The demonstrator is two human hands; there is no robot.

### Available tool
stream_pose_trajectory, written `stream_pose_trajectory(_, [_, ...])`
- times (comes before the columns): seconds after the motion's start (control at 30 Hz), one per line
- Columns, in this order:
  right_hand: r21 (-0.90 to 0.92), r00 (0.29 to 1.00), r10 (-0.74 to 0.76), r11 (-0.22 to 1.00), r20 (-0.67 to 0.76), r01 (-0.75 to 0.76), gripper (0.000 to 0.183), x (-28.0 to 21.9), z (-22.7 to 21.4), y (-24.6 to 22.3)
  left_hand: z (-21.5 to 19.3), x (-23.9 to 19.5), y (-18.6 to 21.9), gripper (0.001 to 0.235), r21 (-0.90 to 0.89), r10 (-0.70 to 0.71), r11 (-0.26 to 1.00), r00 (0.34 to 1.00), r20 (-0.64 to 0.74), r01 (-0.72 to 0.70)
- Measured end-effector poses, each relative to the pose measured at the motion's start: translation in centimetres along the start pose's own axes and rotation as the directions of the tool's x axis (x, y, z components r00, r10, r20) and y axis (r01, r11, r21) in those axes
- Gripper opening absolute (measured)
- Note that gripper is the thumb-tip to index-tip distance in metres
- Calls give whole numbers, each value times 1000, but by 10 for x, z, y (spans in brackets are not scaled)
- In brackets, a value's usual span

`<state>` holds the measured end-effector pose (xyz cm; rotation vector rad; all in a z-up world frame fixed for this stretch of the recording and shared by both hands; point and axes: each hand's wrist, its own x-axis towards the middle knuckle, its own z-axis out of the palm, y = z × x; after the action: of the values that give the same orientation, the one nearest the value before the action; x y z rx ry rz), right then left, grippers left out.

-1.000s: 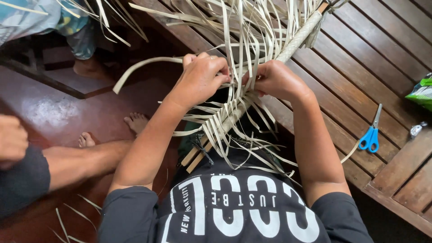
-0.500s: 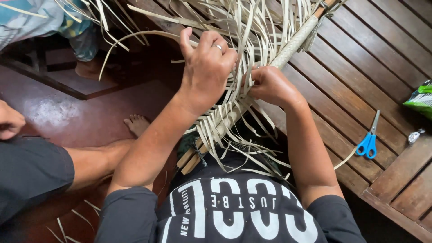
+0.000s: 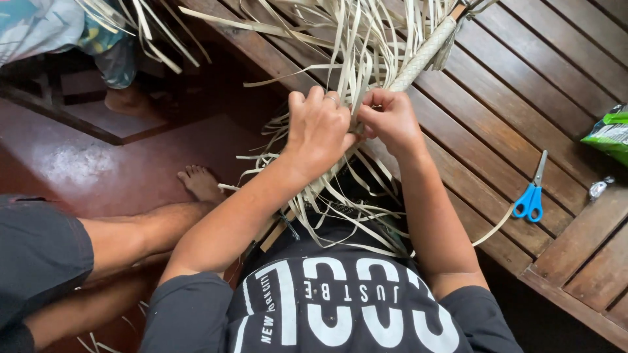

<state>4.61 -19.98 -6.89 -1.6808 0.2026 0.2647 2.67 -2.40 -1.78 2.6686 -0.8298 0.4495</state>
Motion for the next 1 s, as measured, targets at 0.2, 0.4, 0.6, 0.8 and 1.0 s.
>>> stream_pose_trajectory(0.2, [-16, 987, -86, 996, -136, 85, 7, -16, 8, -12, -5, 2, 5, 21, 15, -70, 997, 995, -72, 72])
stream_pose_trajectory(0.4, [411, 970, -90, 894, -224, 178, 6, -29, 3, -9, 4, 4, -13, 9, -97, -189, 973, 964, 187, 209])
stream_pose_trajectory(0.6, [632, 964, -255, 735, -78, 246, 8, -36, -11, -6, 10, 30, -32, 12, -194, -341, 847, 785, 517, 495])
stream_pose_trajectory(0.8, [654, 903, -416, 655, -105, 378, 13, -19, -51, 19, 45, 10, -45, 15, -481, -426, 584, 751, 505, 654])
stream_pose_trajectory(1.0, [-198, 827, -545, 803, 139, 562, 21, -56, -14, -65, -19, 21, -28, 29, -482, -376, 726, 870, 318, 490])
